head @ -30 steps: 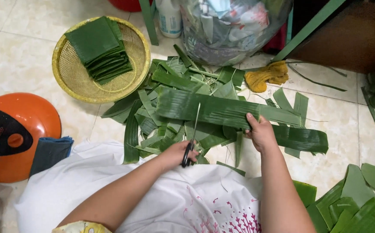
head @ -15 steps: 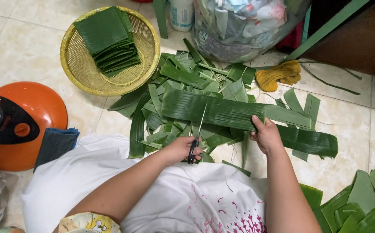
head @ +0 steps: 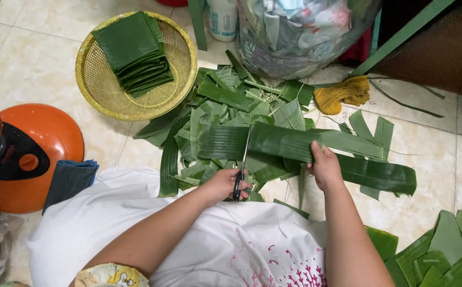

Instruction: The person sits on the floor and uses scissors to cut large green leaves into smaller rectangular pieces. They trim the edges of the leaves and stack the cut pieces into a yellow basket.

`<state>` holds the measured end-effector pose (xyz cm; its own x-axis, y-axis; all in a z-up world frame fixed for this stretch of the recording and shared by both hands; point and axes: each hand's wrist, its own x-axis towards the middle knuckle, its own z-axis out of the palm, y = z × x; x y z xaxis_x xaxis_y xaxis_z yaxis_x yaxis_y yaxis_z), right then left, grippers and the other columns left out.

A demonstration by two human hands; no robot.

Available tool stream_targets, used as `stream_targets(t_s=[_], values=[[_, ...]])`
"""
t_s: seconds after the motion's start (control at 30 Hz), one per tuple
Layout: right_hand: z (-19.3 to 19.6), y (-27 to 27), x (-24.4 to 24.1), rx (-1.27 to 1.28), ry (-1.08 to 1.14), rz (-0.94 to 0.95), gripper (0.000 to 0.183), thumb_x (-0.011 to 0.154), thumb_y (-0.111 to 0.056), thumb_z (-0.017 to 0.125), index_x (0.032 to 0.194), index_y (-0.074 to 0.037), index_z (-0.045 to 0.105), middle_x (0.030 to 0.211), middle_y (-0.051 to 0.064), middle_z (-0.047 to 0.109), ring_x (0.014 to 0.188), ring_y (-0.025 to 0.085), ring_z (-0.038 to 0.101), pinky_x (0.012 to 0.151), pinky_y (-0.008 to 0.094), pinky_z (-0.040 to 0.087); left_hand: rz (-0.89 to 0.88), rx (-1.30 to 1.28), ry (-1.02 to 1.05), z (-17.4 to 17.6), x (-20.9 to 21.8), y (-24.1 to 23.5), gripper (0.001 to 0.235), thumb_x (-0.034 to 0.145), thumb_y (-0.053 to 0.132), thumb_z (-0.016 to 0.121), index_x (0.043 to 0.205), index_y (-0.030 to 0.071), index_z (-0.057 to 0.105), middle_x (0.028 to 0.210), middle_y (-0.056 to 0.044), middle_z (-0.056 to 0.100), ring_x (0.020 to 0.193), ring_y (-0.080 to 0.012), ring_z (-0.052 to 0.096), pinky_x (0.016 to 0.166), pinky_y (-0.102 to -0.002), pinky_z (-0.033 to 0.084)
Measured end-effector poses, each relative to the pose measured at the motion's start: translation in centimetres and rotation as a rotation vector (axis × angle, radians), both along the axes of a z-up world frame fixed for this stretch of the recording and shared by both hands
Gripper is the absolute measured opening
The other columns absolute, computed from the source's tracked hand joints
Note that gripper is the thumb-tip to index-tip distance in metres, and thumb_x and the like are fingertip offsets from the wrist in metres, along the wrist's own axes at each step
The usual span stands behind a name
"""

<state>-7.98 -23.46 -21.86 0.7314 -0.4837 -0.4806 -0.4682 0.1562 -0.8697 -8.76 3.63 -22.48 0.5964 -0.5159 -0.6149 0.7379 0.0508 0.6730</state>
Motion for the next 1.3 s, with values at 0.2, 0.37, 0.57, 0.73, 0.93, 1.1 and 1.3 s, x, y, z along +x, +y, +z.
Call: stream_targets(t_s=[0.2, 0.37, 0.57, 0.73, 0.93, 1.1, 1.3], values=[[0.7, 0.5, 0.0, -0.107, 0.029, -0.155, 0.037, 0.09, -0.037, 0.046, 0.103, -0.002, 0.048, 0.083, 0.009, 0.044, 0.051, 0.013, 0.046, 0.04, 0.021, 0.046, -0.315, 0.035, -0.002, 5.3, -3.5, -1.6, 0.038, 0.069, 0.015, 0.071, 0.103, 0.002, 0.058, 0.075, -0.013, 0.063, 0.064, -0.0201, 0.064, 0.052, -0.027, 0.055], [1.6, 4.5, -0.4, -0.144, 0.1, 0.008, 0.036, 0.089, -0.037, 0.046, 0.096, -0.001, 0.052, 0.079, 0.014, 0.05, 0.053, 0.021, 0.055, 0.041, 0.03, 0.05, -0.355, 0.031, -0.069, 1.1, -3.7, -4.8, 0.05, 0.07, 0.02, 0.067, 0.115, 0.004, 0.052, 0.079, -0.01, 0.062, 0.069, -0.0178, 0.065, 0.058, -0.025, 0.053], [-3.8, 4.4, -0.2, -0.148, 0.16, 0.092, 0.045, 0.089, -0.04, 0.046, 0.105, 0.002, 0.05, 0.091, 0.015, 0.051, 0.057, 0.022, 0.056, 0.045, 0.031, 0.052, -0.31, 0.04, -0.052, 0.1, -3.0, -5.9, 0.054, 0.07, 0.017, 0.063, 0.12, 0.003, 0.048, 0.08, -0.011, 0.06, 0.068, -0.02, 0.065, 0.06, -0.026, 0.053], [-7.4, 3.8, -0.2, -0.16, 0.133, 0.087, 0.035, 0.09, -0.036, 0.045, 0.074, -0.006, 0.055, 0.058, 0.009, 0.051, 0.045, 0.021, 0.056, 0.034, 0.027, 0.049, -0.292, -0.003, -0.032, 0.5, -3.1, -5.7, 0.056, 0.072, 0.014, 0.062, 0.124, 0.0, 0.043, 0.081, -0.009, 0.059, 0.067, -0.0192, 0.066, 0.06, -0.024, 0.053], [-6.4, 3.9, -0.3, -0.235, 0.165, 0.17, 0.038, 0.09, -0.037, 0.044, 0.079, -0.003, 0.056, 0.068, 0.011, 0.054, 0.059, 0.02, 0.056, 0.048, 0.032, 0.052, -0.201, -0.169, -0.017, -0.2, -3.7, -5.4, 0.056, 0.075, 0.003, 0.062, 0.124, -0.008, 0.037, 0.081, -0.013, 0.058, 0.064, -0.0226, 0.065, 0.055, -0.026, 0.057], [2.1, 6.6, 0.0, -0.267, 0.276, 0.345, 0.057, 0.088, -0.044, 0.042, 0.121, 0.003, 0.046, 0.127, 0.019, 0.044, 0.122, 0.027, 0.036, 0.104, 0.041, 0.025, -0.179, -0.183, 0.019, -1.6, -3.5, -5.8, 0.056, 0.076, 0.006, 0.065, 0.124, -0.006, 0.038, 0.088, -0.02, 0.061, 0.066, -0.026, 0.065, 0.055, -0.03, 0.057], [-3.4, 5.1, -0.2, -0.218, 0.244, 0.316, 0.04, 0.088, -0.037, 0.045, 0.095, -0.001, 0.06, 0.085, 0.016, 0.06, 0.08, 0.024, 0.058, 0.067, 0.037, 0.053, -0.189, -0.15, 0.01, -0.7, -2.9, -5.2, 0.054, 0.077, 0.005, 0.063, 0.124, -0.006, 0.039, 0.088, -0.02, 0.062, 0.064, -0.0258, 0.065, 0.054, -0.03, 0.057]])
